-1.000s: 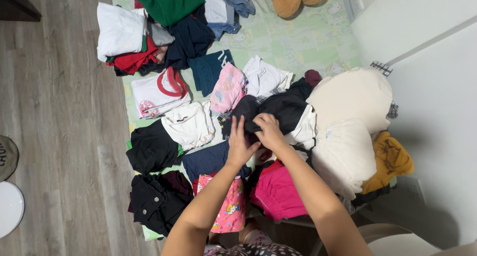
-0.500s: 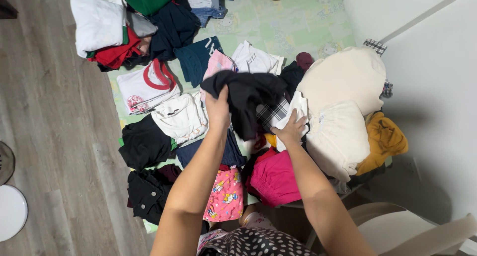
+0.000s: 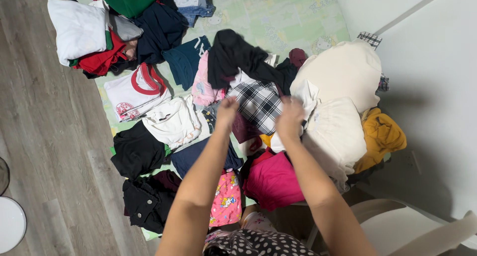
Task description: The person picks up several garments from a pile on a bed, smooths them, and folds each one by hand on a desk.
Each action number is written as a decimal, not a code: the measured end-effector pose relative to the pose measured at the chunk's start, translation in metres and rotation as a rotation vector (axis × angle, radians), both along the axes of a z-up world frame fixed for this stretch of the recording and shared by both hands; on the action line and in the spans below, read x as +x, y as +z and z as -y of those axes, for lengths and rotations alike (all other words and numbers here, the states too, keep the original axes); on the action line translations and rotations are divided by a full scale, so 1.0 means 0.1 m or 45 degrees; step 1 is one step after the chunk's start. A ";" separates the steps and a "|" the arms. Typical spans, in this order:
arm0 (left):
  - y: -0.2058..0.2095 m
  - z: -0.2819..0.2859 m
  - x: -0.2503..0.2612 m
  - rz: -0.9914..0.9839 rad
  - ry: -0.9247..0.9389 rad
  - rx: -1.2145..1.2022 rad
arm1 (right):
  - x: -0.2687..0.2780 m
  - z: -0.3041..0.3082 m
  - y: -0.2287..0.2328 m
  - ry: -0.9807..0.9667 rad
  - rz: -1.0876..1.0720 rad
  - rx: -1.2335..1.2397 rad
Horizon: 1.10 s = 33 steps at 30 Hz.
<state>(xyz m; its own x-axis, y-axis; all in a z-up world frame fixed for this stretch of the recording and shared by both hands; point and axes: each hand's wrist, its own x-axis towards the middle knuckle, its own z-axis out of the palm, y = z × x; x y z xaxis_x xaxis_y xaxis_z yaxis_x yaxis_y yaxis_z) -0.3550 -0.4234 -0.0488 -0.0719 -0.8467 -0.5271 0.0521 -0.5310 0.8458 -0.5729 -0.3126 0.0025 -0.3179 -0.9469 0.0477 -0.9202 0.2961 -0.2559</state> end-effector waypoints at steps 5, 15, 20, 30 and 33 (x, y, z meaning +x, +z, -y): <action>-0.30 -0.87 0.02 0.027 -0.096 0.249 | 0.61 0.11 -0.27 0.291 0.188 0.309; 0.01 -1.06 0.48 -0.232 -0.054 0.429 | 0.11 0.34 -0.46 -0.247 1.080 0.211; 0.59 -0.91 0.36 -0.758 0.128 0.541 | 0.22 0.22 0.08 0.175 1.709 -0.167; 1.37 -0.85 1.39 -0.496 0.257 0.250 | 1.54 -0.75 1.20 0.456 1.546 -0.018; 1.90 -0.86 1.94 -0.441 0.198 0.229 | 1.47 -0.89 1.13 0.139 1.684 -0.031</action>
<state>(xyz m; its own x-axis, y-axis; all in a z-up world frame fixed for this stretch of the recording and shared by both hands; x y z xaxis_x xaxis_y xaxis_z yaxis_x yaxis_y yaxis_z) -0.1606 -0.3370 0.1413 -0.1492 -0.7583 -0.6346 0.4081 -0.6318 0.6590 -0.4263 -0.2240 0.1151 -0.0604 -0.9737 -0.2195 0.0061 0.2195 -0.9756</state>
